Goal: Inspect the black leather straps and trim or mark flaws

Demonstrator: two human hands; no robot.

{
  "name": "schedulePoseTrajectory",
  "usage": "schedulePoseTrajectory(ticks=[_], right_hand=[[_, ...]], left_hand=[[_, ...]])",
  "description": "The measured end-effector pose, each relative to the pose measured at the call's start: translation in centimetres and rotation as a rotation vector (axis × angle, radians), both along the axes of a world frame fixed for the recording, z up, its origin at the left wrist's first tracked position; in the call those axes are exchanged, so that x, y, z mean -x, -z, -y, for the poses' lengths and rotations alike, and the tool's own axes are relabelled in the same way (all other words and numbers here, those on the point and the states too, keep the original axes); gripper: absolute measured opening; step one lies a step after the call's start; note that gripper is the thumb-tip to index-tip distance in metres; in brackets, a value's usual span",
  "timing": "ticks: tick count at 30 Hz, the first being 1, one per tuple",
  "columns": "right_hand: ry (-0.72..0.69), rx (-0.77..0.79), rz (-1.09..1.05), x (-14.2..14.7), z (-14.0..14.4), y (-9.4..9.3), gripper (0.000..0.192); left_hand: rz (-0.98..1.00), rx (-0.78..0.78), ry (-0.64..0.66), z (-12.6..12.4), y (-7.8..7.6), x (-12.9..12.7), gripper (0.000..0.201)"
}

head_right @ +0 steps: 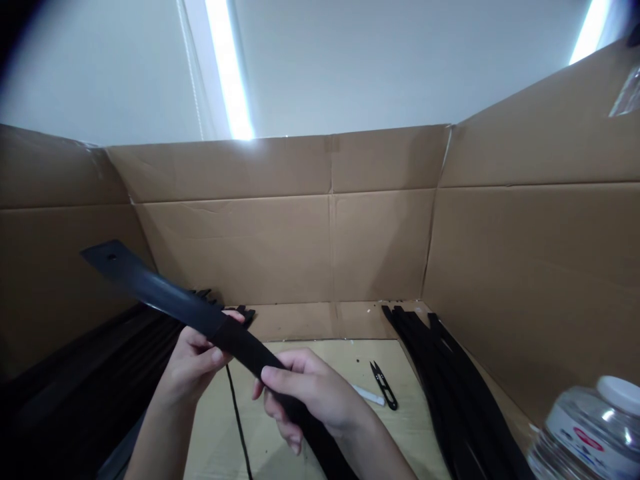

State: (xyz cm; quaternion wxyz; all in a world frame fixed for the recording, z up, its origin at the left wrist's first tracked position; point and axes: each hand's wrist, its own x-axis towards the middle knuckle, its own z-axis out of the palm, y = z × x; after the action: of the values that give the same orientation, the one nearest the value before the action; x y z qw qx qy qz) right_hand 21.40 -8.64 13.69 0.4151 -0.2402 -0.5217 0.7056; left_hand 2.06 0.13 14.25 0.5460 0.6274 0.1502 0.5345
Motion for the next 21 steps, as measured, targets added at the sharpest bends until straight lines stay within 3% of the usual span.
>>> schedulePoseTrajectory(ticks=[4,10,21], right_hand=[[0.099,-0.064,0.124,0.4,0.3,-0.3,0.032],[0.522,-0.278,0.445,1.0,0.5,-0.3,0.019],[0.848,-0.508,0.626,0.9,0.1,-0.3,0.012]], left_hand=[[0.018,-0.022,-0.090,0.0,-0.3,-0.4,0.029],[-0.042,0.032,-0.195,0.6,-0.6,-0.9,0.021],[-0.219,0.063,-0.117,1.0,-1.1,-0.5,0.035]])
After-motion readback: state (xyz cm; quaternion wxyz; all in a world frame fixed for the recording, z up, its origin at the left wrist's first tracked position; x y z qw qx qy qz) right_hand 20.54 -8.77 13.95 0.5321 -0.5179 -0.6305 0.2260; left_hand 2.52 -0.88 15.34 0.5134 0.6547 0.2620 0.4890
